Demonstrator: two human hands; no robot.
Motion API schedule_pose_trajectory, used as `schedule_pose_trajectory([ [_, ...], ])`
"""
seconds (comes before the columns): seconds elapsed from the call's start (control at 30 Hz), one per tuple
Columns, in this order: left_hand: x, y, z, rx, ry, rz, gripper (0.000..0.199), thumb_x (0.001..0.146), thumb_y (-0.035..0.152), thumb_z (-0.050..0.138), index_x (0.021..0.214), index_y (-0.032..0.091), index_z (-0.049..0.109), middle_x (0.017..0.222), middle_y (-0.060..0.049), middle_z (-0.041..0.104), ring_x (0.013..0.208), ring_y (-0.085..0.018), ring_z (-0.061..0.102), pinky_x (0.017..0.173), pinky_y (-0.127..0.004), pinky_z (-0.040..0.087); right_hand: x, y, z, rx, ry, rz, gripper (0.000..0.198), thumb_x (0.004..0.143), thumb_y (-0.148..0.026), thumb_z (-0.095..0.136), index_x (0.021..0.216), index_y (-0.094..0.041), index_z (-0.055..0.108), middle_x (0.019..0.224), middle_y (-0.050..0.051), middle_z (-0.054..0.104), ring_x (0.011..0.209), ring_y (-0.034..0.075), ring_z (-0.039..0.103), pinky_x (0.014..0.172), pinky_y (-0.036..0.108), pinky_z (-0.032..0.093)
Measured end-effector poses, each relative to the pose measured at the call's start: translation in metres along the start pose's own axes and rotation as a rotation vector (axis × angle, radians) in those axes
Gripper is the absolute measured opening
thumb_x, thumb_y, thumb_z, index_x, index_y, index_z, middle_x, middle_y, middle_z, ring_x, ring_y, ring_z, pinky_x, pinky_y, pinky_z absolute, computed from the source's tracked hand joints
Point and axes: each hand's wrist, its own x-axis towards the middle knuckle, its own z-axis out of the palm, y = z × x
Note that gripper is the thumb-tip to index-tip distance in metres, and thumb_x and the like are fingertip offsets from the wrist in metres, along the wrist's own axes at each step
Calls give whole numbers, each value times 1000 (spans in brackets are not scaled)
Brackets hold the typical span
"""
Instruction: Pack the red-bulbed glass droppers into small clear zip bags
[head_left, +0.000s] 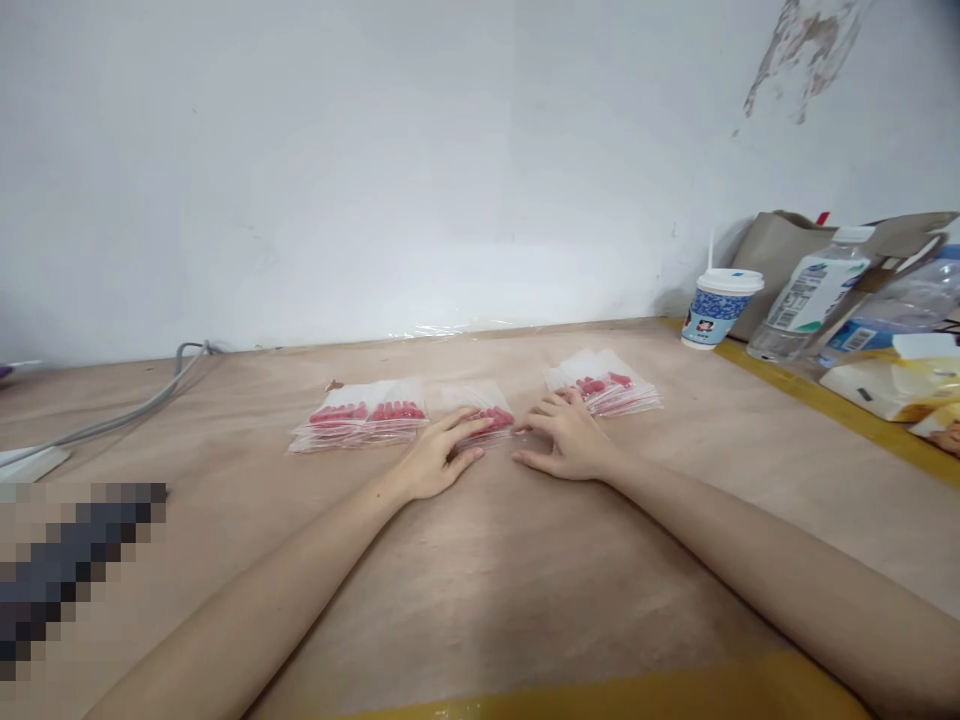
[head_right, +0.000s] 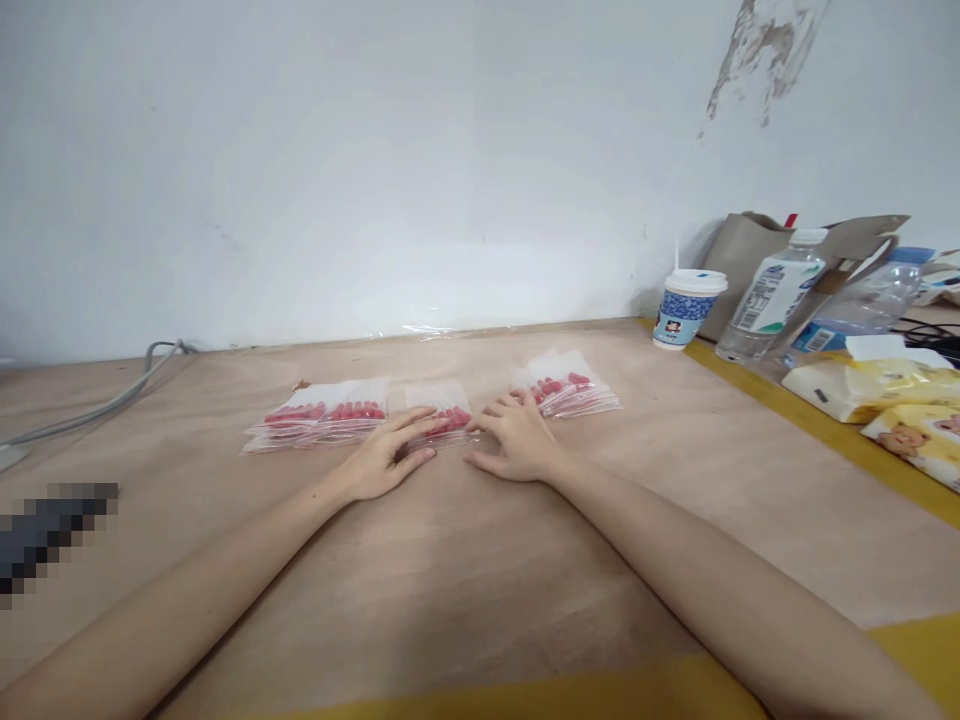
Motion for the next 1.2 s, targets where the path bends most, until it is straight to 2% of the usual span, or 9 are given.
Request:
schedule_pose_trajectory([
  [0.1, 0, -3, 1, -9, 25, -52, 29, 88, 23, 44, 113, 22, 61, 127, -9, 51, 116, -23, 48, 98, -42, 38, -3, -3, 7, 33, -9, 47, 26, 80, -41, 53, 97, -23, 62, 85, 4, 62, 84, 20, 53, 85, 40, 24],
  [0.2, 1, -6, 1, -42, -5, -34, 26, 87, 20, 45, 102, 21, 67, 122, -7, 55, 110, -21, 53, 95, -36, 42, -4, -2, 9, 58, 8, 61, 24, 82, -38, 52, 98, -24, 61, 85, 3, 62, 85, 18, 54, 85, 39, 24],
  [0.43, -1, -1, 0, -36, 26, -31, 25, 86, 24, 47, 108, 21, 58, 115, -6, 59, 109, -19, 54, 92, -34, 43, -5, 2, 14, 65, 32, 25, 16, 85, -30, 50, 86, -22, 64, 81, 2, 64, 82, 16, 55, 87, 37, 24],
  [0.6, -2, 2, 3, -3, 85, -57, 21, 85, 27, 50, 100, 19, 60, 120, -9, 55, 109, -23, 52, 92, -37, 42, -4, 2, 16, -16, 81, 68, 20, 88, -24, 43, 77, -18, 59, 77, 3, 64, 78, 16, 55, 86, 36, 26],
  [0.73, 0, 2, 3, 10, 88, -51, 18, 84, 25, 51, 98, 20, 61, 108, -6, 61, 98, -20, 58, 85, -33, 46, -4, 3, 16, 17, 93, 83, 19, 88, -26, 43, 80, -19, 58, 78, 3, 64, 78, 16, 56, 84, 35, 28],
  [0.87, 0, 3, 2, 35, 102, -56, 12, 83, 22, 52, 91, 18, 61, 92, -4, 64, 82, -17, 60, 74, -30, 48, -6, 5, 15, 92, 80, 88, 18, 79, -36, 58, 89, -21, 60, 82, 2, 65, 81, 18, 56, 82, 35, 28],
  [0.97, 0, 3, 2, 67, 122, -72, 13, 86, 23, 49, 82, 17, 59, 81, -4, 62, 71, -16, 58, 66, -30, 47, -5, 4, 15, 72, 91, 90, 9, 80, -28, 56, 84, -21, 61, 78, 2, 65, 79, 17, 56, 82, 36, 27],
  [1.07, 2, 4, 3, 101, 145, -58, 13, 85, 27, 52, 84, 17, 59, 84, -5, 61, 78, -18, 57, 72, -32, 46, -3, 3, 15, 12, 100, 64, 11, 81, -20, 52, 76, -20, 61, 76, 1, 65, 78, 17, 55, 83, 37, 26],
  [1.2, 12, 7, 7, 150, 159, 6, 23, 80, 34, 58, 97, 18, 59, 99, -8, 59, 94, -22, 54, 83, -36, 43, 0, 2, 15, -51, 104, 17, 14, 83, -21, 51, 77, -20, 63, 76, 1, 66, 78, 16, 54, 83, 36, 26],
])
